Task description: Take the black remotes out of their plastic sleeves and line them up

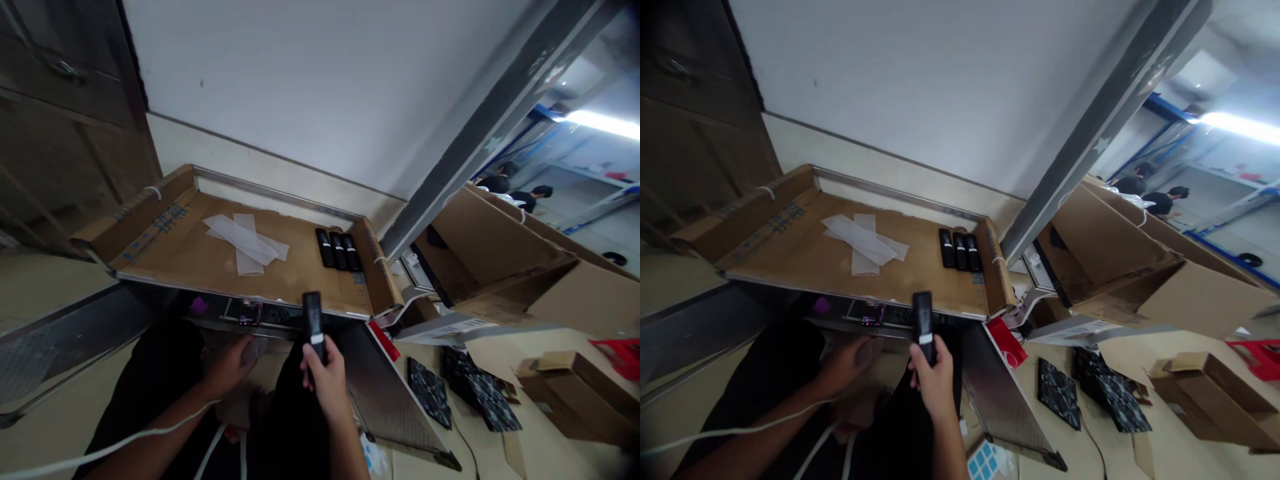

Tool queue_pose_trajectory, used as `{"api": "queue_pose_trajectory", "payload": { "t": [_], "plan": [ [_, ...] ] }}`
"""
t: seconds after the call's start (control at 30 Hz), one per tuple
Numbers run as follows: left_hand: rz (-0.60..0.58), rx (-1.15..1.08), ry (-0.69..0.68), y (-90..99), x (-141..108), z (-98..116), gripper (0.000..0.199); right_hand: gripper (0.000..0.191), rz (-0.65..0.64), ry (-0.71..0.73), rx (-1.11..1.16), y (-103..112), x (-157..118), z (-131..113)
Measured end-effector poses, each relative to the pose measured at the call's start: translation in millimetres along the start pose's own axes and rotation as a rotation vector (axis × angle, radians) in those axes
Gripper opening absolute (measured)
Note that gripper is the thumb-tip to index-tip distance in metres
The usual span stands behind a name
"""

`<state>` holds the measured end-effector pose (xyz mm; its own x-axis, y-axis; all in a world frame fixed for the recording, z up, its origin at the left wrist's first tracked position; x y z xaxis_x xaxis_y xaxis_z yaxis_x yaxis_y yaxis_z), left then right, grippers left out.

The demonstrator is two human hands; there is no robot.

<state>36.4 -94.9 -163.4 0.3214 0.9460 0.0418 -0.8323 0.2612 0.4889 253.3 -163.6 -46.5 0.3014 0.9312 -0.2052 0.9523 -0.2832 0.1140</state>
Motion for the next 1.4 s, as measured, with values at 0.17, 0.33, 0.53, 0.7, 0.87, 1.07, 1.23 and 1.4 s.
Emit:
{"api": "queue_pose_trajectory", "payload": {
  "t": [0.17, 0.33, 0.53, 0.7, 0.87, 1.07, 1.23, 1.4],
  "plan": [
    [0.026, 0.212, -0.246, 2.8, 0.9, 32.4, 0.036, 0.058, -0.196, -0.289, -0.171, 17.0, -57.9, 60.7],
    [0.040, 0.441, -0.468, 11.8, -2.4, 71.1, 0.033, 0.044, -0.322, -0.267, -0.220, 15.7, -72.4, 51.0],
    [-0.092, 0.628, -0.587, 26.0, -9.0, 110.0, 0.037, 0.038, -0.394, -0.281, -0.229, 10.7, -69.8, 38.5],
    [-0.309, 0.707, -0.557, 35.1, -26.2, 121.6, 0.047, 0.040, -0.549, -0.298, -0.170, -7.7, -72.8, 44.6],
    [-0.412, 0.673, -0.494, 47.2, -53.2, 113.8, 0.040, 0.047, -0.727, -0.329, -0.095, -42.3, -77.3, 49.7],
    [-0.352, 0.679, -0.486, 60.1, -81.0, 95.8, 0.053, 0.052, -0.784, -0.316, -0.033, -90.2, -73.4, 40.2],
    [-0.262, 0.728, -0.477, 67.2, -93.7, 75.3, 0.052, 0.074, -0.823, -0.282, 0.094, -129.8, -69.4, 49.6],
    [-0.028, 0.781, -0.573, 77.4, -102.5, 66.4, 0.060, 0.089, -0.731, -0.309, 0.172, -154.8, -55.6, 74.8]
  ]
}}
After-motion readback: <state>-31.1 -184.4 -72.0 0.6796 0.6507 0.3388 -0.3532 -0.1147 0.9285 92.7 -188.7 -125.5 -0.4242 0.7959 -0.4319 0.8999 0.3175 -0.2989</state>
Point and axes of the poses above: each hand's wrist, its own x-axis towards the middle knuckle, its own y-axis out of the back of the hand, z = x × y, the point moved 8 cm from there along x, towards the middle knuckle, and after that the axes turned 1 degree about z, right-handed, at the moved point
